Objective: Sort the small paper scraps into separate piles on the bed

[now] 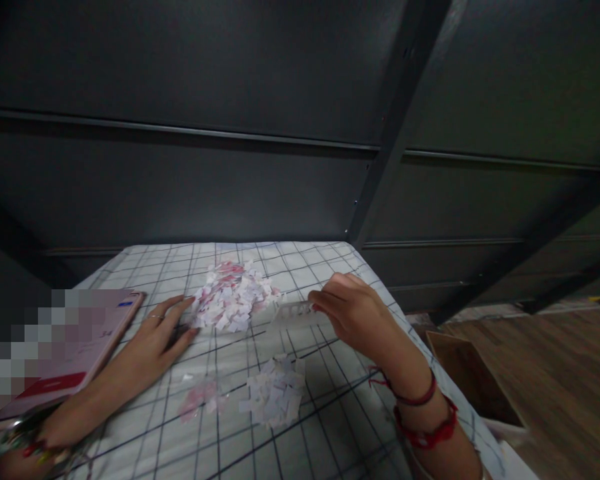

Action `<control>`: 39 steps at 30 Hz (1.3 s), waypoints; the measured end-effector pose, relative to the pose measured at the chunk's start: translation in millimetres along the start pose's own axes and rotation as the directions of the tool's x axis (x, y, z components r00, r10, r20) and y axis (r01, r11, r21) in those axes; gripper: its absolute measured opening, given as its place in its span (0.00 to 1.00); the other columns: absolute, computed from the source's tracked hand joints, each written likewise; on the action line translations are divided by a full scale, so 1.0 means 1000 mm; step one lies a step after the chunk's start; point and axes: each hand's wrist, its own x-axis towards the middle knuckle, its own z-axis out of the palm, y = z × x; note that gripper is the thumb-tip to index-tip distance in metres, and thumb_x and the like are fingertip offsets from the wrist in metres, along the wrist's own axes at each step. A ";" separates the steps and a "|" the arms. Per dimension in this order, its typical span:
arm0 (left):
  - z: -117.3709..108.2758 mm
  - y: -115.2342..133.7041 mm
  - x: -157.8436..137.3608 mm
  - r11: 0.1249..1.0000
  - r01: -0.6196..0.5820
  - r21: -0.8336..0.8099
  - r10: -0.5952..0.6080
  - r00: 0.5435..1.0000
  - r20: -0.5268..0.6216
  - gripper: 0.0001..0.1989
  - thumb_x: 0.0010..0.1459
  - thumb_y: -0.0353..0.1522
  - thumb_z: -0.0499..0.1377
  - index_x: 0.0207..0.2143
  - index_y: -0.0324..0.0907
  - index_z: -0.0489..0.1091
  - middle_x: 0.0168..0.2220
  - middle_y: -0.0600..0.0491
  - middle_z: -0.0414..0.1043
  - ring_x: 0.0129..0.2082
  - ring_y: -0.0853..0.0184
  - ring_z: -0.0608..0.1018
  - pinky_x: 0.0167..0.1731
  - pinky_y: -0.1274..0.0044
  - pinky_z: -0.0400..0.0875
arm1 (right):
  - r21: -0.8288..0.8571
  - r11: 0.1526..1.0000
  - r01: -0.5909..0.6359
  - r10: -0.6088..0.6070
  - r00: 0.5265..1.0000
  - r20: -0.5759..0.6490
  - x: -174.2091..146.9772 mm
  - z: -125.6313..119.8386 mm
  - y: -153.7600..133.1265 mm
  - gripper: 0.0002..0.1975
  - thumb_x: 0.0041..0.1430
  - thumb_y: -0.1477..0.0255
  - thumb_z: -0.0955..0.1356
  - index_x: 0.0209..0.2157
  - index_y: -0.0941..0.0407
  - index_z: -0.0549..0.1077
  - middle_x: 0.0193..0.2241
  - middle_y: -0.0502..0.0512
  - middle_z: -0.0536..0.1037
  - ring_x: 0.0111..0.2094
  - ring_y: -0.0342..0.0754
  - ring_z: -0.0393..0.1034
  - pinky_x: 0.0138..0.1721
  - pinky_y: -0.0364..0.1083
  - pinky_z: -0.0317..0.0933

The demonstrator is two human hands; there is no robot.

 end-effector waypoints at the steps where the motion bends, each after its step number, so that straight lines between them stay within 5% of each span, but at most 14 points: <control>1: 0.000 0.000 0.000 1.000 -0.002 0.006 0.002 1.000 0.002 0.25 0.60 0.42 0.45 0.55 0.37 0.57 0.54 0.41 0.56 0.55 0.54 0.61 0.53 0.63 0.59 | 0.018 1.000 0.004 -0.005 1.000 0.023 0.000 0.000 0.000 0.10 0.60 0.78 0.60 0.30 0.57 0.71 0.23 0.52 0.67 0.26 0.44 0.57 0.28 0.44 0.52; 8: 0.002 -0.002 0.000 0.999 -0.022 0.035 0.022 1.000 0.015 0.26 0.61 0.42 0.45 0.55 0.34 0.57 0.54 0.38 0.56 0.55 0.53 0.61 0.53 0.63 0.59 | 0.088 0.980 0.180 -0.173 0.981 -0.083 0.009 0.006 -0.021 0.07 0.58 0.81 0.61 0.33 0.60 0.70 0.22 0.52 0.69 0.27 0.44 0.56 0.30 0.44 0.54; 15: 0.002 -0.003 -0.002 0.999 -0.026 0.024 0.026 1.000 -0.003 0.25 0.61 0.41 0.45 0.55 0.35 0.57 0.54 0.39 0.56 0.56 0.52 0.61 0.53 0.62 0.60 | 0.133 0.988 0.074 -0.070 0.997 -0.035 0.004 -0.005 -0.006 0.09 0.60 0.79 0.60 0.31 0.57 0.71 0.22 0.51 0.67 0.26 0.42 0.56 0.26 0.42 0.53; 26: 0.002 -0.004 -0.002 1.000 -0.017 0.017 0.017 1.000 -0.013 0.25 0.61 0.41 0.46 0.55 0.36 0.57 0.54 0.40 0.57 0.56 0.53 0.61 0.52 0.61 0.61 | 0.064 0.981 0.182 -0.165 0.963 -0.211 0.014 0.010 -0.025 0.05 0.58 0.80 0.63 0.34 0.59 0.69 0.24 0.52 0.72 0.27 0.43 0.60 0.30 0.44 0.58; 35: 0.003 -0.004 -0.002 0.999 -0.032 0.031 0.032 0.999 -0.031 0.24 0.61 0.40 0.46 0.55 0.35 0.57 0.54 0.39 0.57 0.55 0.53 0.63 0.53 0.63 0.61 | 0.082 0.976 0.203 -0.193 0.974 -0.118 0.016 0.012 -0.033 0.05 0.58 0.81 0.62 0.32 0.59 0.69 0.22 0.50 0.71 0.28 0.43 0.59 0.31 0.44 0.58; 39: 0.002 -0.003 -0.002 0.999 -0.037 0.031 0.038 0.999 -0.027 0.23 0.61 0.39 0.46 0.55 0.36 0.57 0.54 0.39 0.57 0.55 0.54 0.63 0.52 0.63 0.61 | 0.092 0.975 0.203 -0.186 0.969 -0.166 0.016 0.009 -0.036 0.05 0.58 0.81 0.62 0.32 0.59 0.69 0.22 0.51 0.71 0.28 0.43 0.60 0.31 0.43 0.58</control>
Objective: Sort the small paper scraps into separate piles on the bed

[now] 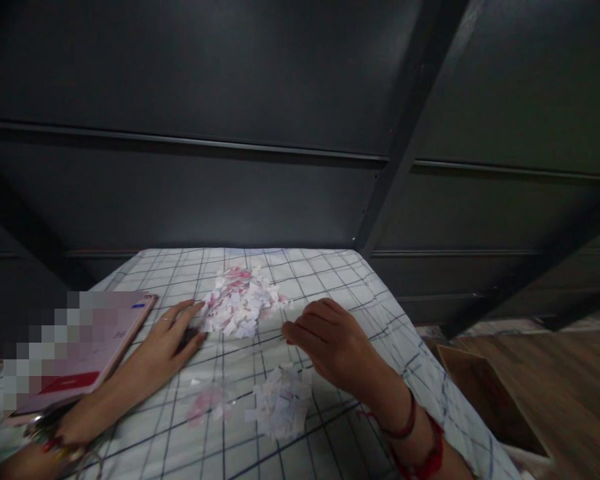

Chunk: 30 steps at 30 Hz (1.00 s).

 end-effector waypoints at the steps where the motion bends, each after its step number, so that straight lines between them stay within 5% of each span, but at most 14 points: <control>1: 0.000 0.000 0.000 1.000 0.000 0.001 0.000 1.000 0.000 0.23 0.61 0.39 0.46 0.55 0.36 0.57 0.54 0.39 0.57 0.55 0.54 0.63 0.52 0.63 0.61 | -0.027 1.000 -0.009 0.008 1.000 -0.012 -0.001 -0.001 0.002 0.05 0.58 0.81 0.63 0.33 0.60 0.69 0.23 0.52 0.72 0.28 0.43 0.60 0.31 0.44 0.58; 5: -0.001 0.001 0.001 1.000 0.009 0.005 -0.009 1.000 0.008 0.23 0.61 0.39 0.46 0.55 0.36 0.56 0.54 0.40 0.56 0.55 0.54 0.62 0.53 0.63 0.61 | -0.124 0.992 -0.013 0.016 0.999 0.031 -0.006 -0.001 0.010 0.06 0.59 0.79 0.62 0.33 0.59 0.70 0.23 0.52 0.72 0.27 0.44 0.60 0.31 0.45 0.58; 9: -0.002 0.001 0.000 1.000 0.010 -0.005 -0.010 1.000 0.007 0.23 0.61 0.39 0.46 0.55 0.37 0.57 0.54 0.40 0.57 0.55 0.54 0.62 0.52 0.62 0.62 | -0.026 1.000 0.014 -0.012 0.998 0.067 -0.003 0.000 0.004 0.08 0.59 0.81 0.61 0.32 0.59 0.69 0.21 0.51 0.70 0.27 0.43 0.60 0.30 0.44 0.58; 17: -0.001 0.001 -0.001 1.000 0.017 -0.021 -0.018 1.000 -0.021 0.22 0.61 0.39 0.47 0.55 0.40 0.57 0.54 0.42 0.58 0.54 0.54 0.63 0.51 0.62 0.62 | -0.017 1.000 -0.004 0.004 1.000 -0.023 0.000 -0.002 -0.001 0.05 0.58 0.81 0.63 0.34 0.60 0.69 0.24 0.52 0.73 0.28 0.44 0.61 0.30 0.44 0.60; 30: -0.004 0.003 0.001 1.000 0.027 0.005 -0.027 0.999 0.027 0.23 0.60 0.39 0.47 0.54 0.35 0.58 0.53 0.40 0.58 0.53 0.55 0.64 0.52 0.65 0.62 | 0.026 0.996 0.090 -0.090 0.996 0.001 0.005 0.010 -0.016 0.09 0.59 0.82 0.59 0.33 0.60 0.68 0.23 0.50 0.72 0.28 0.42 0.61 0.33 0.44 0.59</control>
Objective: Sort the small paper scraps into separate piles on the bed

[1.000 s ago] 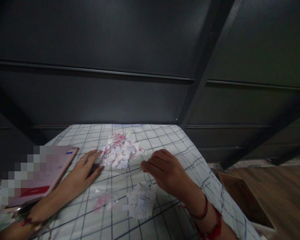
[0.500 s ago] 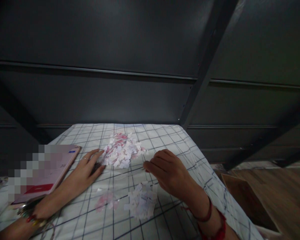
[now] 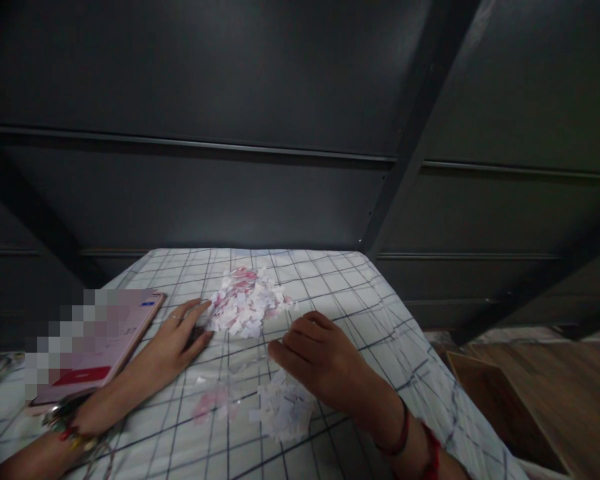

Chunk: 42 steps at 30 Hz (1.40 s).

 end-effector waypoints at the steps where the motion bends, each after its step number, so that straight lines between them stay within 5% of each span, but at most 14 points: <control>1: 0.000 0.000 0.000 1.000 -0.002 -0.001 0.002 1.000 -0.007 0.23 0.60 0.39 0.47 0.54 0.36 0.58 0.53 0.40 0.58 0.53 0.55 0.65 0.52 0.64 0.62 | 0.013 1.000 -0.001 0.001 1.000 0.003 0.000 -0.001 0.000 0.08 0.59 0.82 0.59 0.33 0.60 0.68 0.23 0.50 0.72 0.28 0.42 0.61 0.33 0.44 0.59; 23: 0.001 -0.001 -0.002 0.999 -0.013 -0.037 0.011 0.999 -0.046 0.22 0.60 0.39 0.48 0.55 0.39 0.57 0.54 0.42 0.58 0.54 0.55 0.64 0.52 0.63 0.62 | 0.038 0.997 -0.072 0.074 0.995 -0.064 -0.003 -0.014 0.009 0.05 0.58 0.80 0.62 0.34 0.59 0.69 0.22 0.51 0.72 0.27 0.43 0.62 0.30 0.44 0.59; 31: 0.001 0.000 -0.002 1.000 -0.006 -0.026 0.005 0.999 -0.042 0.23 0.60 0.39 0.47 0.54 0.37 0.58 0.54 0.40 0.58 0.54 0.54 0.64 0.51 0.63 0.62 | 0.099 0.991 -0.087 0.079 0.993 0.085 -0.003 -0.014 0.006 0.10 0.59 0.82 0.59 0.33 0.58 0.69 0.22 0.50 0.71 0.27 0.42 0.61 0.30 0.44 0.59; 42: -0.002 0.001 -0.002 1.000 0.008 -0.028 -0.008 1.000 -0.007 0.24 0.61 0.40 0.46 0.55 0.35 0.57 0.55 0.38 0.56 0.55 0.52 0.62 0.52 0.62 0.61 | 0.000 0.996 -0.086 0.085 0.985 -0.147 -0.007 -0.015 0.014 0.08 0.56 0.82 0.64 0.37 0.58 0.69 0.26 0.52 0.74 0.30 0.44 0.61 0.31 0.45 0.61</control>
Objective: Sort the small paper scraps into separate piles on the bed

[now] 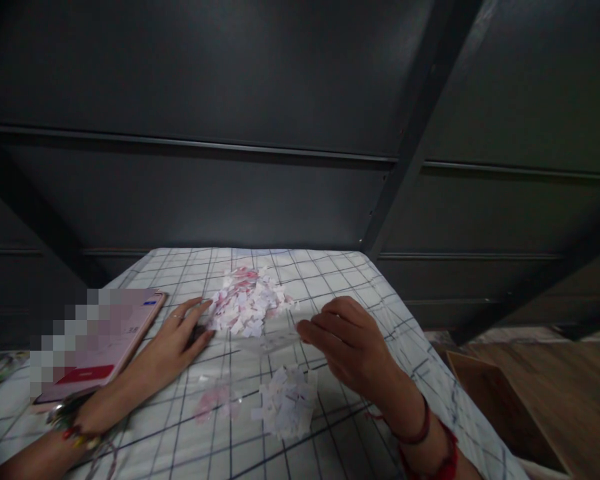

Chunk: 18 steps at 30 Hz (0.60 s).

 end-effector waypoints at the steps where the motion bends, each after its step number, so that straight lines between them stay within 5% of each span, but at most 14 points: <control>1: 0.000 0.000 0.000 1.000 -0.004 0.004 0.004 1.000 0.001 0.24 0.61 0.39 0.46 0.55 0.35 0.57 0.55 0.38 0.56 0.55 0.52 0.62 0.52 0.62 0.61 | 0.004 1.000 -0.001 0.000 0.999 0.042 0.000 0.000 0.001 0.07 0.57 0.82 0.63 0.36 0.58 0.69 0.25 0.52 0.73 0.29 0.44 0.61 0.31 0.45 0.60; 5: 0.000 0.000 0.001 1.000 -0.011 0.015 0.011 1.000 0.003 0.24 0.61 0.39 0.47 0.55 0.34 0.57 0.54 0.38 0.57 0.54 0.53 0.63 0.52 0.63 0.61 | 0.019 1.000 -0.016 0.012 0.977 0.212 -0.002 0.002 0.004 0.07 0.59 0.80 0.61 0.34 0.59 0.70 0.22 0.51 0.71 0.27 0.43 0.60 0.30 0.44 0.60; 18: 0.003 -0.002 0.000 1.000 -0.017 0.017 0.017 0.999 -0.033 0.23 0.61 0.39 0.47 0.55 0.37 0.57 0.54 0.40 0.57 0.54 0.54 0.63 0.52 0.62 0.62 | -0.034 0.999 -0.022 0.027 0.985 0.168 -0.007 0.004 0.010 0.06 0.58 0.80 0.62 0.36 0.59 0.69 0.24 0.52 0.72 0.29 0.44 0.60 0.32 0.45 0.58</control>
